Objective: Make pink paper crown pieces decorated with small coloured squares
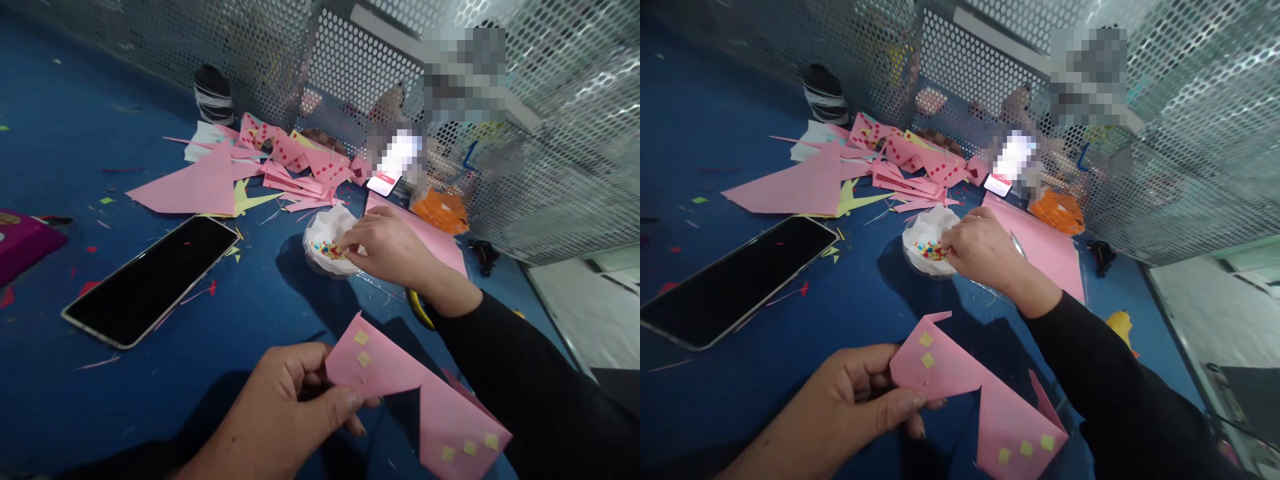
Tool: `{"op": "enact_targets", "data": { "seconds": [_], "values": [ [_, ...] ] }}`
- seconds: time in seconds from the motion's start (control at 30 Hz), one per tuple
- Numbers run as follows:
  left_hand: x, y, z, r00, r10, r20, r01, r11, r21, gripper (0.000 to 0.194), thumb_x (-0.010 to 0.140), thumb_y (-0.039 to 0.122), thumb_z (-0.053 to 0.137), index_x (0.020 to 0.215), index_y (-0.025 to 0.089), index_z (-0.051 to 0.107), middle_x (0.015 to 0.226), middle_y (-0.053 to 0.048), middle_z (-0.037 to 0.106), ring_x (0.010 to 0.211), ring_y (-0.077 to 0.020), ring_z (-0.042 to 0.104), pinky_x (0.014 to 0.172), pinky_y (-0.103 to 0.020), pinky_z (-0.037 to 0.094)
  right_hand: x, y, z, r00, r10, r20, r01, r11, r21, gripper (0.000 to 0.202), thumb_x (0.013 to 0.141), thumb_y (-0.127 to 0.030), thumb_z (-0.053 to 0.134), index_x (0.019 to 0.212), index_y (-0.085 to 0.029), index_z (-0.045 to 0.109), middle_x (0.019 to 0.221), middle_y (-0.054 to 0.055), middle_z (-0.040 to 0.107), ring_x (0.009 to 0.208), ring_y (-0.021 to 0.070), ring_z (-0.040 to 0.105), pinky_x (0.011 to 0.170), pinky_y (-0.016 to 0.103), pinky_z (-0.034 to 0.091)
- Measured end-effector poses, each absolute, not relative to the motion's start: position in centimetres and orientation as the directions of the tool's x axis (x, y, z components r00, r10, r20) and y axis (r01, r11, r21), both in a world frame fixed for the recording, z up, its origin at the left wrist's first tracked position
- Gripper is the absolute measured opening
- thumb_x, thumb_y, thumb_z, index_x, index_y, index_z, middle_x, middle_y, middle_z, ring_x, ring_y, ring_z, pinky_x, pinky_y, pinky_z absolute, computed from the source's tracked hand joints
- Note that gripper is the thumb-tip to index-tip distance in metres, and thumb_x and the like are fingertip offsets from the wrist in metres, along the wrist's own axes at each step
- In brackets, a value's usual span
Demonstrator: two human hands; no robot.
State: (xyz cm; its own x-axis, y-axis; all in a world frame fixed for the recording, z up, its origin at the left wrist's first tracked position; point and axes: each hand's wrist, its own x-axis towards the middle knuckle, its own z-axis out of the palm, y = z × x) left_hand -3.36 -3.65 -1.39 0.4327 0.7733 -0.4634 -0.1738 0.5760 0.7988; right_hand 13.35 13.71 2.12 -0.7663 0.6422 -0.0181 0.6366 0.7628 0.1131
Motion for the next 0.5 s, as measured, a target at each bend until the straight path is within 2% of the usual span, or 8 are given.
{"op": "enact_targets", "data": {
  "seconds": [0.23,0.5],
  "values": [
    [-3.5,-3.5,-1.3,0.425,0.778,-0.464,-0.178,0.574,0.800,0.012,0.077,0.027,0.070,0.081,0.017,0.075,0.068,-0.002,0.075,0.070,-0.0178,0.070,0.072,-0.027,0.052,11.9,13.9,2.7,-0.721,0.679,-0.139,0.603,0.714,0.356,0.021,0.093,-0.019,0.053,0.086,-0.018,0.073,0.091,0.009,0.073,0.082,0.0220,0.058,0.074,0.038,0.025],
    [-3.5,-3.5,-1.3,0.435,0.778,-0.453,-0.161,0.562,0.811,0.015,0.078,0.028,0.070,0.083,0.016,0.077,0.067,-0.002,0.074,0.068,-0.0175,0.069,0.070,-0.026,0.051,11.1,15.1,1.7,-0.735,0.659,-0.160,0.558,0.722,0.409,0.020,0.091,-0.014,0.055,0.081,-0.017,0.072,0.086,0.009,0.072,0.076,0.0227,0.060,0.071,0.038,0.024]
  ]
}}
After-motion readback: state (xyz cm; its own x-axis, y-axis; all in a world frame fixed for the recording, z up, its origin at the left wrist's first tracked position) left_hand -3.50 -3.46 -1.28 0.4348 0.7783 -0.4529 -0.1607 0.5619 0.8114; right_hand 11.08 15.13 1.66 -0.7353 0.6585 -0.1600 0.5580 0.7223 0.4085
